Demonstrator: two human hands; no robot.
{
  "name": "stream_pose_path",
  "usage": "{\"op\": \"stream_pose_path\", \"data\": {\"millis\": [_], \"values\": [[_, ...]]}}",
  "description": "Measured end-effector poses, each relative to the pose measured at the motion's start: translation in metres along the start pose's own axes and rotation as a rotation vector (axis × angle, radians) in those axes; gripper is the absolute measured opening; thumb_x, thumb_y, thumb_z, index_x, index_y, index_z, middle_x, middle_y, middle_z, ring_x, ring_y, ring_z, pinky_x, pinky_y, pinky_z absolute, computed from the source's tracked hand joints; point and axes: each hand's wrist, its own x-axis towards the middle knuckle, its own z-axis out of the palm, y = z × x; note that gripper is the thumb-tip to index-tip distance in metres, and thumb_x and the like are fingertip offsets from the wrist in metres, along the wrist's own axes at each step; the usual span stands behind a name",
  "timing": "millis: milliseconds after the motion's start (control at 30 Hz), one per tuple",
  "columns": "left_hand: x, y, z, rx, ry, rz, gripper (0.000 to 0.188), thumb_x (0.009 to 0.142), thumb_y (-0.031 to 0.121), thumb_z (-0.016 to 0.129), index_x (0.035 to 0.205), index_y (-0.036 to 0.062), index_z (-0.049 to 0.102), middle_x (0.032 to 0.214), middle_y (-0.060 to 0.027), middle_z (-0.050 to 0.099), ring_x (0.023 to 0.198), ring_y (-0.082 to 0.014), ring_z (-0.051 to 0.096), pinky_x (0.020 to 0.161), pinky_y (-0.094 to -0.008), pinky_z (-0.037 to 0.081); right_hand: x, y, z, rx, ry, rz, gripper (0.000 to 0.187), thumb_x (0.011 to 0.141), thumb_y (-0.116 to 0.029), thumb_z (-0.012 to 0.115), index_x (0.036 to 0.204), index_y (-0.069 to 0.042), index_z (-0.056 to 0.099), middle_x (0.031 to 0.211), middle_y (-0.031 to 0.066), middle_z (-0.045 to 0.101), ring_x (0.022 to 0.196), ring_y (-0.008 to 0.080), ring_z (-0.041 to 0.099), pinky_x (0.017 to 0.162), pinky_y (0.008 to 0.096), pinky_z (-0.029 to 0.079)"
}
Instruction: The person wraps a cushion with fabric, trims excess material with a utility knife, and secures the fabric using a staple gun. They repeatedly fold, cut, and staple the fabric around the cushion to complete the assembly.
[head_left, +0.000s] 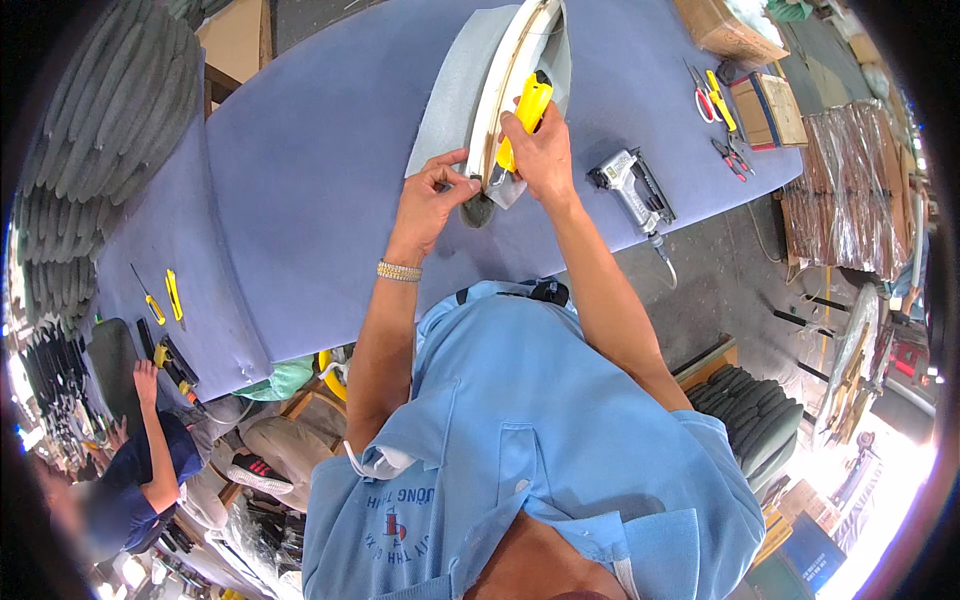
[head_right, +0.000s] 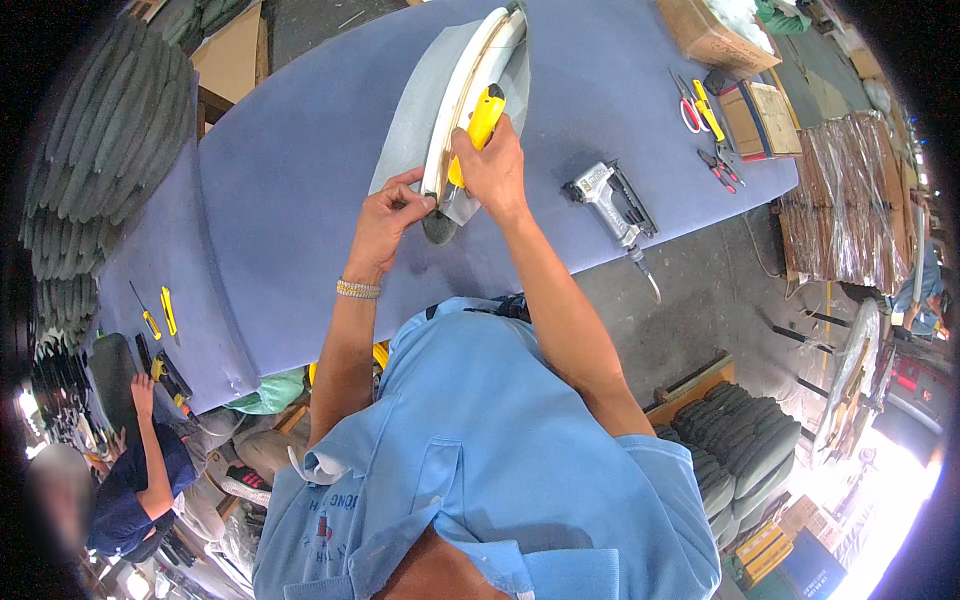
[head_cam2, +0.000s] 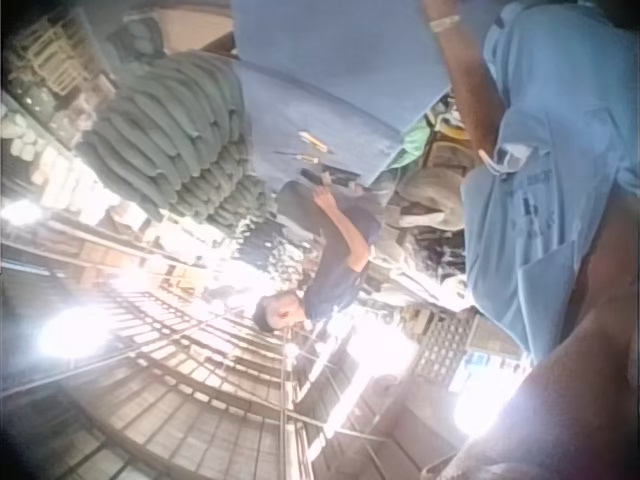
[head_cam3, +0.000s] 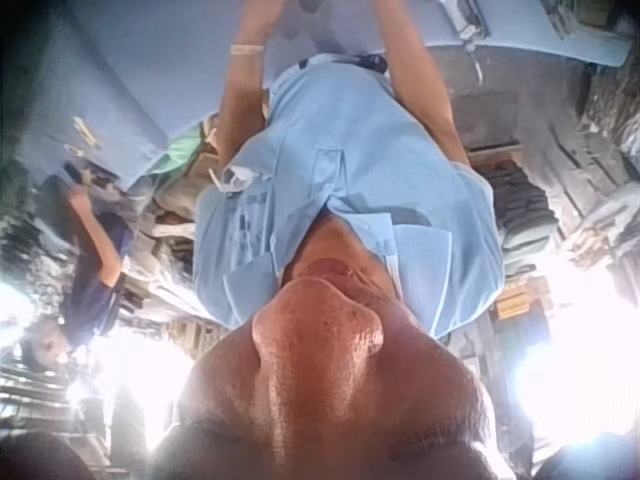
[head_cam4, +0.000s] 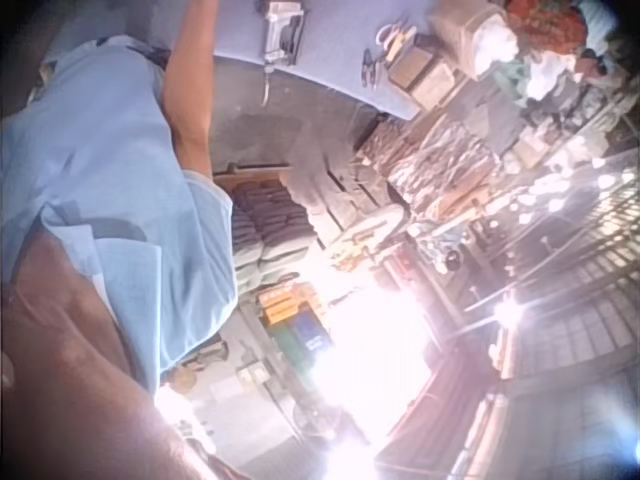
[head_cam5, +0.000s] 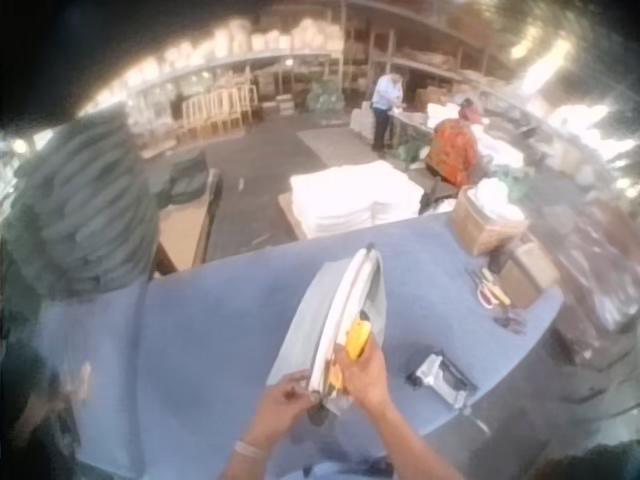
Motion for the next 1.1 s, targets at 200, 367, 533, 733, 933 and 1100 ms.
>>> {"op": "stream_pose_path", "data": {"millis": [200,367,533,733,933,1100], "values": [[0.002,-0.004,-0.004,0.094,-0.029,0.048,0.010,0.086,0.008,0.077,0.081,0.0010,0.072,0.144,-0.0140,0.055,0.115,-0.0184,0.060,0.095,-0.0320,0.049,-0.005,0.002,0.009,-0.130,0.054,-0.128,0.044,0.086,-0.022,0.067,0.112,0.008,0.050,0.097,0.0279,0.070,0.090,0.0420,0.072,0.085,0.0466,0.055],[0.001,-0.004,-0.004,0.116,-0.031,0.046,0.010,0.086,0.008,0.078,0.081,0.0019,0.073,0.144,-0.0135,0.056,0.116,-0.0183,0.059,0.095,-0.0324,0.049,-0.011,-0.007,0.007,-0.228,0.029,-0.112,0.044,0.087,-0.022,0.065,0.115,0.007,0.047,0.097,0.0301,0.070,0.091,0.0458,0.071,0.085,0.0491,0.055],[0.001,-0.007,-0.002,0.082,-0.029,0.035,0.009,0.084,0.009,0.079,0.081,0.0019,0.073,0.143,-0.0124,0.057,0.116,-0.0179,0.058,0.097,-0.0330,0.047,-0.013,-0.007,0.007,-0.238,0.021,-0.078,0.043,0.087,-0.023,0.064,0.114,0.007,0.047,0.095,0.0300,0.070,0.091,0.0471,0.071,0.085,0.0501,0.055],[0.002,-0.012,-0.002,0.065,-0.023,0.026,0.010,0.081,0.011,0.081,0.080,0.0022,0.075,0.142,-0.0114,0.060,0.119,-0.0189,0.057,0.100,-0.0349,0.043,-0.013,0.001,0.008,-0.279,0.015,-0.066,0.043,0.088,-0.023,0.065,0.115,0.006,0.047,0.094,0.0302,0.070,0.090,0.0487,0.070,0.085,0.0514,0.055],[0.000,-0.006,-0.001,0.056,-0.032,0.001,0.010,0.081,0.009,0.080,0.080,0.0012,0.075,0.141,-0.0116,0.059,0.119,-0.0203,0.058,0.101,-0.0371,0.044,-0.017,-0.002,0.009,-0.301,0.031,-0.065,0.044,0.088,-0.023,0.065,0.114,0.006,0.046,0.093,0.0301,0.070,0.088,0.0494,0.070,0.083,0.0524,0.054],[0.001,-0.007,-0.001,0.061,-0.038,0.006,0.010,0.081,0.009,0.081,0.081,0.0005,0.075,0.141,-0.0115,0.059,0.116,-0.0201,0.059,0.100,-0.0371,0.045,-0.020,0.000,0.010,-0.288,0.062,-0.075,0.042,0.088,-0.022,0.064,0.114,0.006,0.045,0.092,0.0306,0.069,0.087,0.0493,0.070,0.082,0.0522,0.054]]}}
